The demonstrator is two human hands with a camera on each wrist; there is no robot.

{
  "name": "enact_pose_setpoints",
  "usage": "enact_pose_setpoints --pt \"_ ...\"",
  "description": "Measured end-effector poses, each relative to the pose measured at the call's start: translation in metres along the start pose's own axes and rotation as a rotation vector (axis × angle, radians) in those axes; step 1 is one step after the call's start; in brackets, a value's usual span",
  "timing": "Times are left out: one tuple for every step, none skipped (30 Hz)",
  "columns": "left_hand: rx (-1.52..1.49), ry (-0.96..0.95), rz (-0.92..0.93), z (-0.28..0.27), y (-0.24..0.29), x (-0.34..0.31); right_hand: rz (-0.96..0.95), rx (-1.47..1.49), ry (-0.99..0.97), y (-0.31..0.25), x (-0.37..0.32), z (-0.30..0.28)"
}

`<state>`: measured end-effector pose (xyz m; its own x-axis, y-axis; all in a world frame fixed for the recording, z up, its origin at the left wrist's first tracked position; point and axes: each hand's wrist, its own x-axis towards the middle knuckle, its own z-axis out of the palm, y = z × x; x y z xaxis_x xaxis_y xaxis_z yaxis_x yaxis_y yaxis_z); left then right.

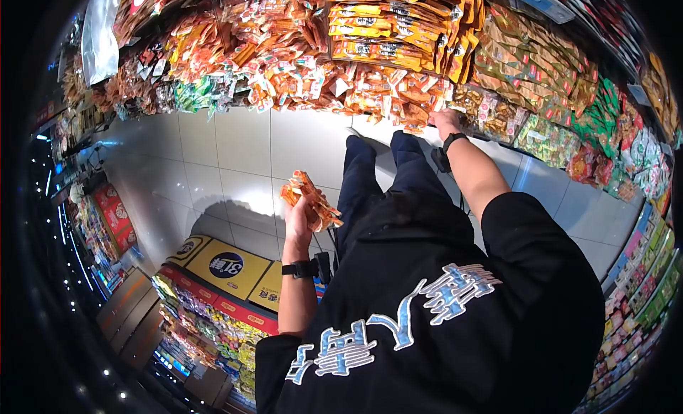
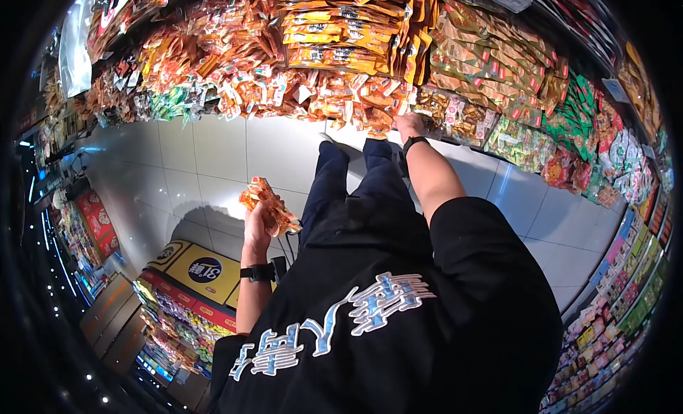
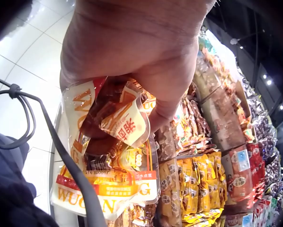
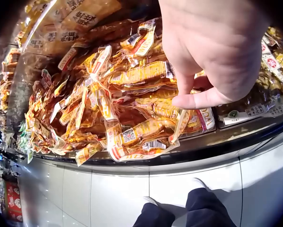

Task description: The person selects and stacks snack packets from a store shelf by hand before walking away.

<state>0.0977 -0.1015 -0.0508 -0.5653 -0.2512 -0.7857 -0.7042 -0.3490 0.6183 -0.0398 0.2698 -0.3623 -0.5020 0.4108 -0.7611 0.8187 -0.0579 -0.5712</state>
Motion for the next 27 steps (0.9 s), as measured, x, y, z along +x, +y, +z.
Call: enact_pose_setpoints --pt "-0.005 -0.001 0.0 -0.001 -0.001 0.0 -0.043 -0.06 0.041 0.001 0.0 0.0" --pt "-0.01 -0.003 -0.001 -0.001 -0.002 0.0 -0.079 -0.058 0.096 0.004 -0.001 0.001" --pt "-0.016 -0.005 -0.001 -0.001 -0.003 0.0 -0.115 -0.056 0.151 0.015 0.004 0.004" --pt "-0.015 -0.003 -0.002 0.0 -0.002 0.0 -0.152 -0.054 0.206 0.03 0.012 0.008" --pt "-0.014 -0.001 -0.002 0.001 -0.002 -0.001 -0.234 -0.096 0.277 0.052 0.028 0.009" --pt "-0.014 0.002 -0.003 0.002 -0.002 -0.001 -0.115 -0.037 0.185 0.043 0.016 0.005" --pt "-0.034 0.001 -0.001 0.002 -0.002 -0.001 0.004 0.021 0.093 0.028 -0.005 -0.004" --pt "-0.055 0.001 0.002 0.002 -0.002 -0.001 0.124 0.079 -0.001 0.016 -0.02 -0.008" --pt "-0.074 0.001 0.004 0.002 -0.002 -0.001 0.236 0.082 -0.026 0.015 -0.021 -0.006" --pt "-0.077 -0.002 0.003 0.001 -0.002 -0.001 0.249 0.087 -0.074 0.014 -0.022 -0.008" --pt "-0.08 -0.006 0.003 0.001 -0.002 -0.001 0.262 0.093 -0.122 0.013 -0.023 -0.011" --pt "-0.082 -0.01 0.002 0.0 -0.003 0.0 0.276 0.099 -0.17 0.01 -0.026 -0.013" --pt "-0.083 -0.013 0.002 -0.001 -0.004 0.001 0.245 0.077 -0.227 0.016 -0.017 -0.012" --pt "-0.084 -0.017 0.002 -0.003 -0.005 0.002 0.215 0.056 -0.284 0.022 -0.008 -0.012" --pt "-0.085 -0.021 0.001 -0.002 -0.005 0.002 0.184 0.035 -0.341 0.022 -0.002 -0.011" --pt "-0.094 -0.018 0.005 -0.002 -0.004 0.002 0.141 0.084 -0.312 0.021 0.005 -0.01" --pt "-0.104 -0.015 0.008 -0.001 -0.005 0.002 0.099 0.133 -0.283 0.021 0.011 -0.009" --pt "-0.113 -0.01 0.01 0.001 -0.004 0.001 0.058 0.181 -0.255 0.018 0.011 -0.009" --pt "-0.104 -0.01 0.013 0.002 -0.003 0.0 0.022 0.198 -0.235 0.015 0.011 -0.011" --pt "-0.096 -0.011 0.017 0.003 -0.001 -0.001 0.041 0.214 -0.22 0.014 0.008 -0.011" --pt "-0.088 -0.013 0.022 0.006 0.001 -0.001 0.06 0.229 -0.205 0.017 0.01 -0.01" --pt "-0.084 -0.01 0.015 0.008 0.003 -0.002 0.077 0.245 -0.19 0.018 0.012 -0.011" --pt "-0.081 -0.007 0.01 0.01 0.004 -0.003 0.052 0.301 -0.154 0.023 0.01 -0.007" --pt "-0.079 -0.005 0.005 0.011 0.005 -0.003 0.058 0.333 -0.134 0.024 0.008 -0.007" --pt "-0.067 -0.022 0.001 0.011 0.005 -0.002 0.063 0.365 -0.114 0.027 0.003 -0.007" --pt "-0.056 -0.04 -0.002 0.01 0.004 0.0 0.067 0.397 -0.095 0.029 -0.003 -0.008" --pt "-0.046 -0.058 -0.003 0.011 0.004 0.002 0.091 0.372 -0.07 0.023 -0.013 -0.013"
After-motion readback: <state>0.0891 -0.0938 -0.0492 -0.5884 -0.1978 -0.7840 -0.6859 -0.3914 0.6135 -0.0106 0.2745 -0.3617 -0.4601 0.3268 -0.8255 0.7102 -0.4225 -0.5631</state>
